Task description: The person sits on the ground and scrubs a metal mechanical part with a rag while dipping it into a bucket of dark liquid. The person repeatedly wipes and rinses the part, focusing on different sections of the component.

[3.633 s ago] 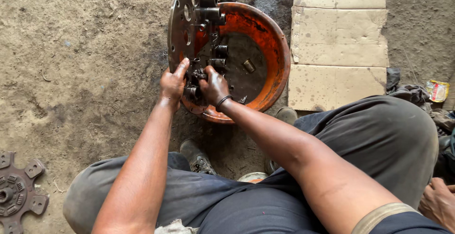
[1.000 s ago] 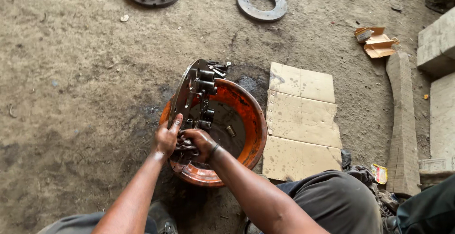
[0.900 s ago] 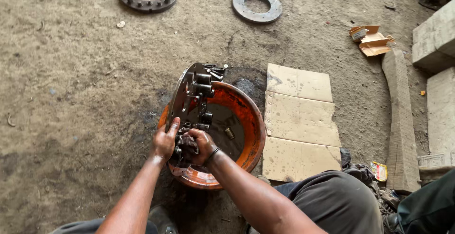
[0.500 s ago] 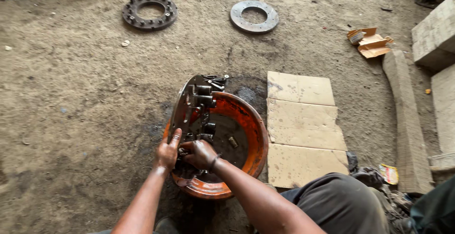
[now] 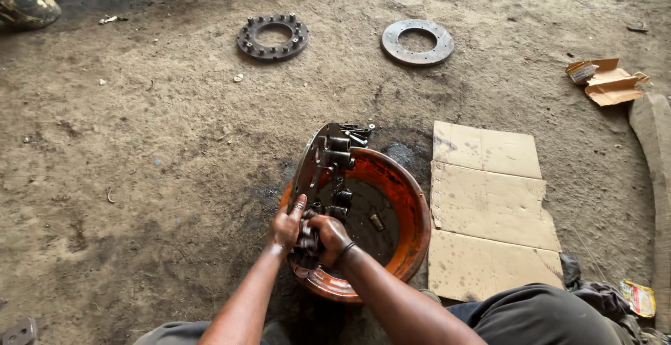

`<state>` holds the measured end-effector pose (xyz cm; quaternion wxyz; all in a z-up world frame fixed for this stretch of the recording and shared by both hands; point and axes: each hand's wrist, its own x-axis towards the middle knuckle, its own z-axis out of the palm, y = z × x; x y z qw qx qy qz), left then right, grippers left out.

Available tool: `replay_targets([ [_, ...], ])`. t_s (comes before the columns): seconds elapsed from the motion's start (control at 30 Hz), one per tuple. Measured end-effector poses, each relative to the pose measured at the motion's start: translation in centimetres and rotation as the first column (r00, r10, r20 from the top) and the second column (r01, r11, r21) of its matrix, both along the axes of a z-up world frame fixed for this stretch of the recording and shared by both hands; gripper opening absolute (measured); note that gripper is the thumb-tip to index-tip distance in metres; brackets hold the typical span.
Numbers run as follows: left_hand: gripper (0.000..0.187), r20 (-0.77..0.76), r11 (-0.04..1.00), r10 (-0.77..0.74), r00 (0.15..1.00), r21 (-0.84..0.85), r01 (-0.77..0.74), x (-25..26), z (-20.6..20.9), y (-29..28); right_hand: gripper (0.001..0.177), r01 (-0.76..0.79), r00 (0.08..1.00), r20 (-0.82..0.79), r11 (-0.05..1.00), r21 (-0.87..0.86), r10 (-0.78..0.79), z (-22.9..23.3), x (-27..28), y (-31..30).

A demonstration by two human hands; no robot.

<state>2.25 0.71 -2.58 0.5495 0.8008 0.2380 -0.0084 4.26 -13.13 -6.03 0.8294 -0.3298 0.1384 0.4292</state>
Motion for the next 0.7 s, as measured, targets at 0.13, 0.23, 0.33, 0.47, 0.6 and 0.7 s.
replay_targets([
  [0.13, 0.068, -0.113, 0.994, 0.034, 0.993, 0.109, -0.021, 0.0, 0.9, -0.1, 0.017, 0.008, 0.998, -0.06, 0.999, -0.053, -0.012, -0.1, -0.8, 1.7],
  [0.23, 0.064, -0.026, 0.993, 0.021, 0.999, 0.114, -0.018, 0.1, 1.2, -0.3, 0.024, 0.013, 0.724, 0.656, 0.946, -0.323, 0.213, -0.1, -2.0, 0.2],
  [0.33, 0.063, 0.074, 0.994, -0.058, 0.996, 0.094, 0.051, -0.3, 1.4, -0.4, 0.028, 0.577, -0.112, 0.71, 0.627, -0.523, 0.695, 2.6, -1.8, -2.1],
  [0.47, 0.061, 0.177, 0.995, -0.084, 0.981, 0.061, 0.075, -0.1, 2.0, -1.0, 0.045, 0.668, -0.289, 0.647, 0.633, -0.393, 0.706, 6.2, -2.1, -3.4],
  [0.6, 0.058, 0.372, 0.998, -0.051, 0.927, -0.016, 0.061, 0.3, 0.9, -0.9, 0.035, 0.501, 0.054, 0.746, 0.628, -0.595, 0.664, 3.1, -1.8, -2.1],
  [0.7, 0.054, 0.579, 0.99, -0.138, 0.804, 0.05, 0.134, 0.7, -0.6, -0.4, 0.034, 0.292, 0.328, 0.846, 0.807, -0.514, 0.421, -2.0, -0.3, -0.8],
])
